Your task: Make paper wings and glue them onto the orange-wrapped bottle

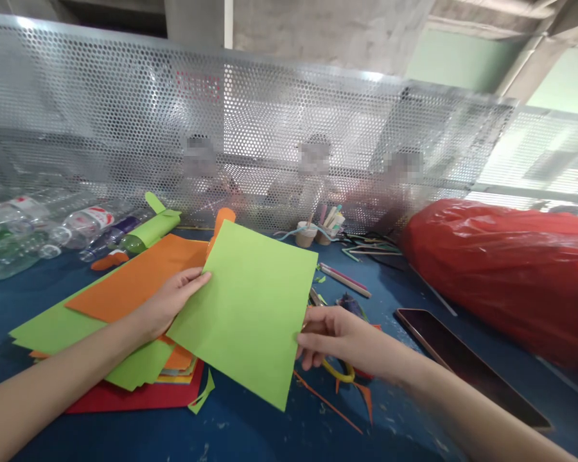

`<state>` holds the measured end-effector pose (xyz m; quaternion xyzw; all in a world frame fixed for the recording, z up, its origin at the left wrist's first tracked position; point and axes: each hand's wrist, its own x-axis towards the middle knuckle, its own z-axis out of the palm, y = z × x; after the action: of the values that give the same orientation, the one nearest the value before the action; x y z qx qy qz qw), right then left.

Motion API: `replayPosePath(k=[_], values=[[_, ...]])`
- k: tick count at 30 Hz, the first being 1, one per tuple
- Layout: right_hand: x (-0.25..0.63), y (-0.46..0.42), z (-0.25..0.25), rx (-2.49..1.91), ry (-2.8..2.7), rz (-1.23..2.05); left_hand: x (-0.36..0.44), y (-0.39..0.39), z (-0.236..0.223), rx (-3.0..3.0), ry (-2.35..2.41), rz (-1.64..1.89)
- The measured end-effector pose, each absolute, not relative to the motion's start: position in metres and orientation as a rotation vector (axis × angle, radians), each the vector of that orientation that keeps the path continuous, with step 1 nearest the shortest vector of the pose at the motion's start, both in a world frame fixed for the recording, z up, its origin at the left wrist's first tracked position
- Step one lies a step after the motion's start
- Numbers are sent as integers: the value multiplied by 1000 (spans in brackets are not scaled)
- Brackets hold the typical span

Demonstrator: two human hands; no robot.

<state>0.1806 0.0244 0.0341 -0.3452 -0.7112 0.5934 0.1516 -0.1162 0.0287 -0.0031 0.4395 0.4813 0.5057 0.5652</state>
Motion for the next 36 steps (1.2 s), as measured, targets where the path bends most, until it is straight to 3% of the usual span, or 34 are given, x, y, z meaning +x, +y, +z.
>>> replayPosePath(k=[6,8,13,16,22,30,36], values=[[176,5,50,-845,-2367,1586,-122,29,-2,1091,1138,1064],[174,0,49,-871,-2420,1262,-125,28,1,1125,1122,983],[177,-10,40,-662,-2215,-19,-131,26,14,1221,1072,793],[179,-14,42,-523,-2308,-278,-131,24,23,1313,1062,709],[163,-24,43,-278,-2836,4,-129,24,27,1834,1283,531],[148,-41,28,-345,-3079,276,-112,11,36,2158,1591,768],[149,-33,25,-606,-2926,692,-70,-37,35,2439,1357,437]])
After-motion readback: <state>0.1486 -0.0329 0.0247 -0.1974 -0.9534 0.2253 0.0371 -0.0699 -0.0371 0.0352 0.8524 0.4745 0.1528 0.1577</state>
